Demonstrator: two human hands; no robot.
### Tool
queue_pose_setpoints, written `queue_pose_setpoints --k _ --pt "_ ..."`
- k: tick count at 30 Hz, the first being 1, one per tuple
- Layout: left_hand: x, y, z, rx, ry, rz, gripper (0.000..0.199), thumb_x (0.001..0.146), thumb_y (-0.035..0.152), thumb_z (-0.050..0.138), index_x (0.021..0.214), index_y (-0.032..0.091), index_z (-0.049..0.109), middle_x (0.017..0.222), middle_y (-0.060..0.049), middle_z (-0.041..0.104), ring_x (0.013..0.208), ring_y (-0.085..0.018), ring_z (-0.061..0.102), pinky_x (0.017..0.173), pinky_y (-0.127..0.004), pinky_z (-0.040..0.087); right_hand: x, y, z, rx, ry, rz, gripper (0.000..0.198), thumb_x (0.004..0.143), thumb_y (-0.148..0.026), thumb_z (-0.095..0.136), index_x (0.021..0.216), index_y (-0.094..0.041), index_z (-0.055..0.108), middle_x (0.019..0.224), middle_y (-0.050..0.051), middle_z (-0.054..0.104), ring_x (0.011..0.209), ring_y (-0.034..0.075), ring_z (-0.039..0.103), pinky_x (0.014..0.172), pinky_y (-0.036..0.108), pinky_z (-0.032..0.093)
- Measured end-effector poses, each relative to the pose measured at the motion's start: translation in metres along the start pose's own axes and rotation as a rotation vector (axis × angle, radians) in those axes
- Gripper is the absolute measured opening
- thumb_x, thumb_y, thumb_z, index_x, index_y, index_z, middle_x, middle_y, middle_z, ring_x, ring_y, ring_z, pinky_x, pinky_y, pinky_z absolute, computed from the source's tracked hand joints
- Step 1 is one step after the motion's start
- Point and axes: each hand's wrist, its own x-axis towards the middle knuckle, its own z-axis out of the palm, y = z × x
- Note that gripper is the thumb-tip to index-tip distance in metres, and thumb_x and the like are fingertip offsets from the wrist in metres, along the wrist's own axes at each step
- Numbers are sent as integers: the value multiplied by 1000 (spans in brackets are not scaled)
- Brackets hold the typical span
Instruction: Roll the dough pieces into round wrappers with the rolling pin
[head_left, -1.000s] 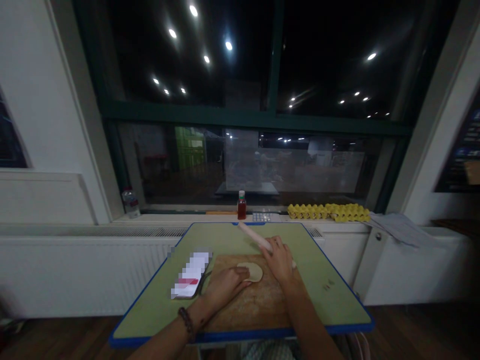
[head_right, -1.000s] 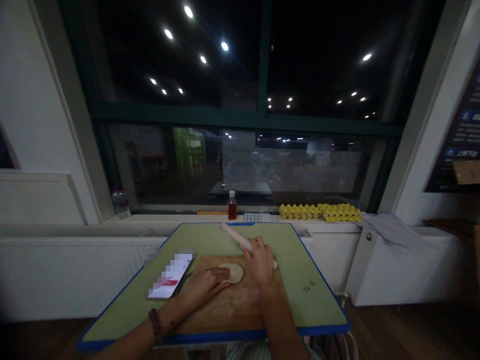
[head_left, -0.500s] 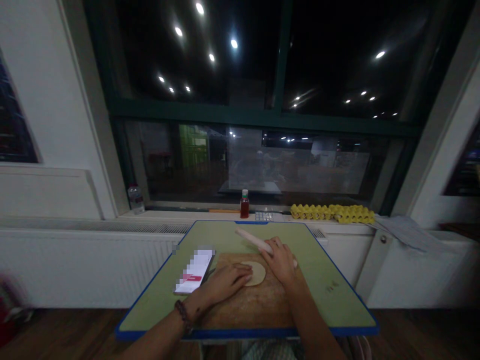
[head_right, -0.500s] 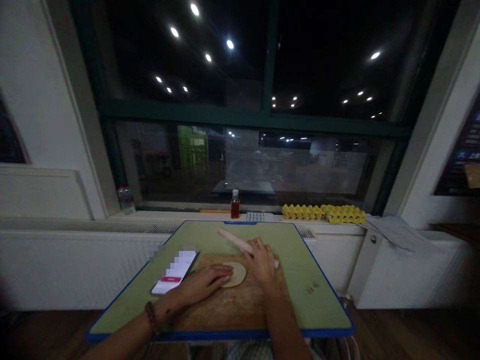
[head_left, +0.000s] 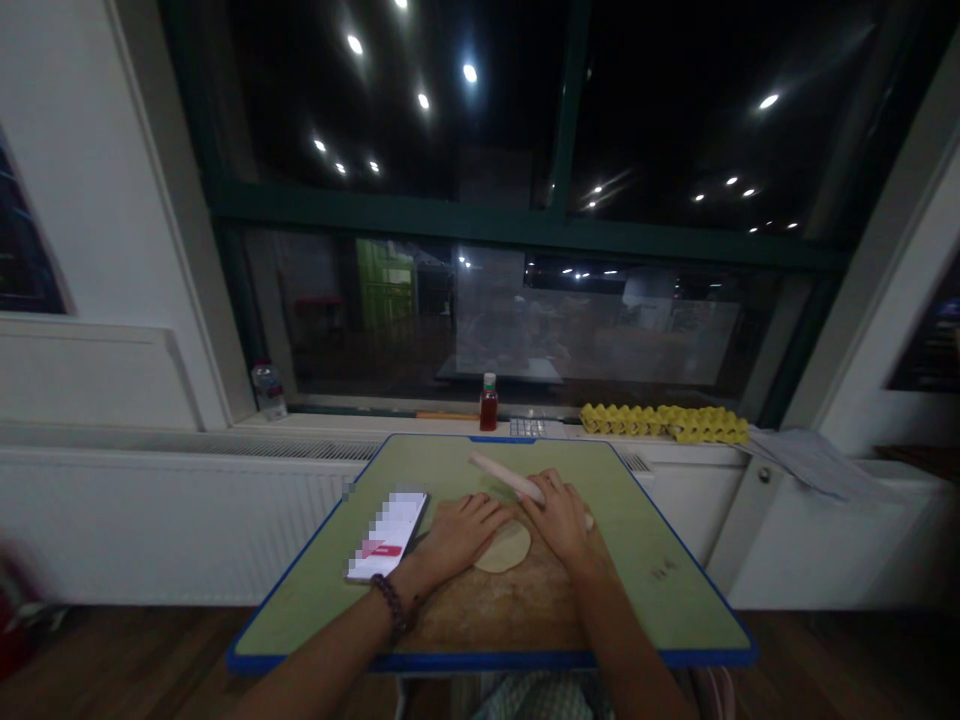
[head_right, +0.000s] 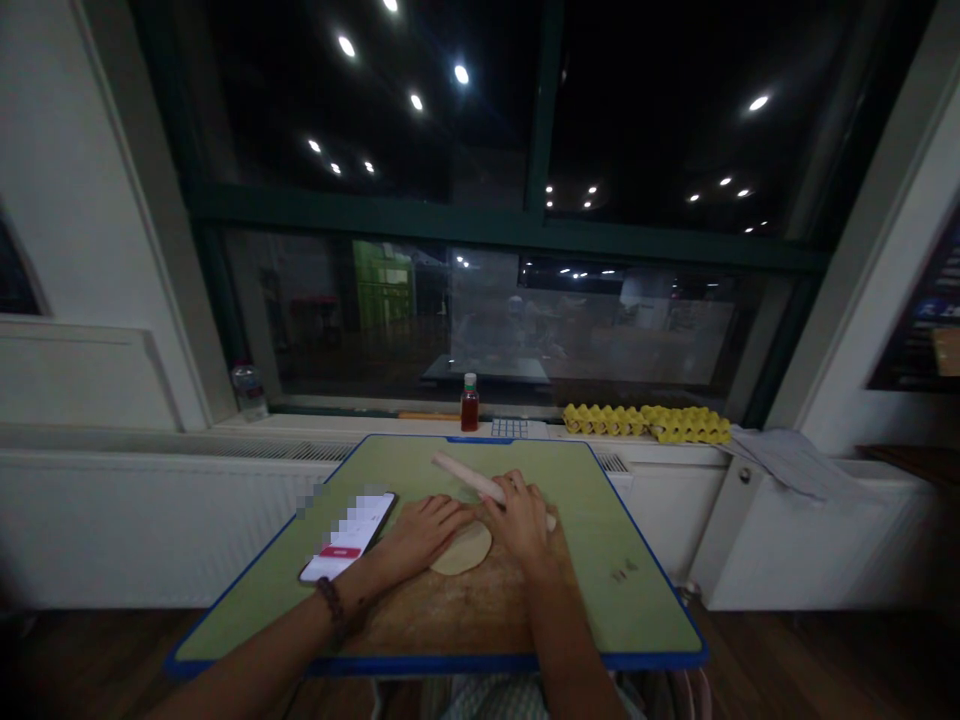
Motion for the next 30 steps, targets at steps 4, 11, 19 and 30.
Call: queue_pose_setpoints --k 4,11,19,30 --pt "1 -2 -3 -9 10 -3 27 94 24 48 121 24 51 110 -4 58 102 -23 49 86 -35 37 0 1 2 -2 29 -18 20 93 -38 52 104 -26 64 103 4 63 90 19 59 80 30 40" --pt "-1 1 -6 -68 -5 44 21 93 28 46 111 20 54 112 -7 57 105 -24 50 91 -37 37 1 1 2 9 17 -23 20 93 -37 52 105 -26 63 103 4 63 91 19 60 82 30 39" --pt "1 4 -7 -41 -27 65 21 94 26 44 109 18 55 112 -9 57 104 -24 50 93 -38 39 0 4 3 30 42 -10 21 93 -34 51 106 -23 62 104 4 63 92 19 59 83 31 39" --pt "-53 9 -20 -351 53 -143 31 96 33 45 124 33 59 129 -1 57 116 -22 47 102 -41 37 1 1 -1 20 26 6 21 93 -33 51 108 -24 61 107 5 63 96 20 60 85 31 40"
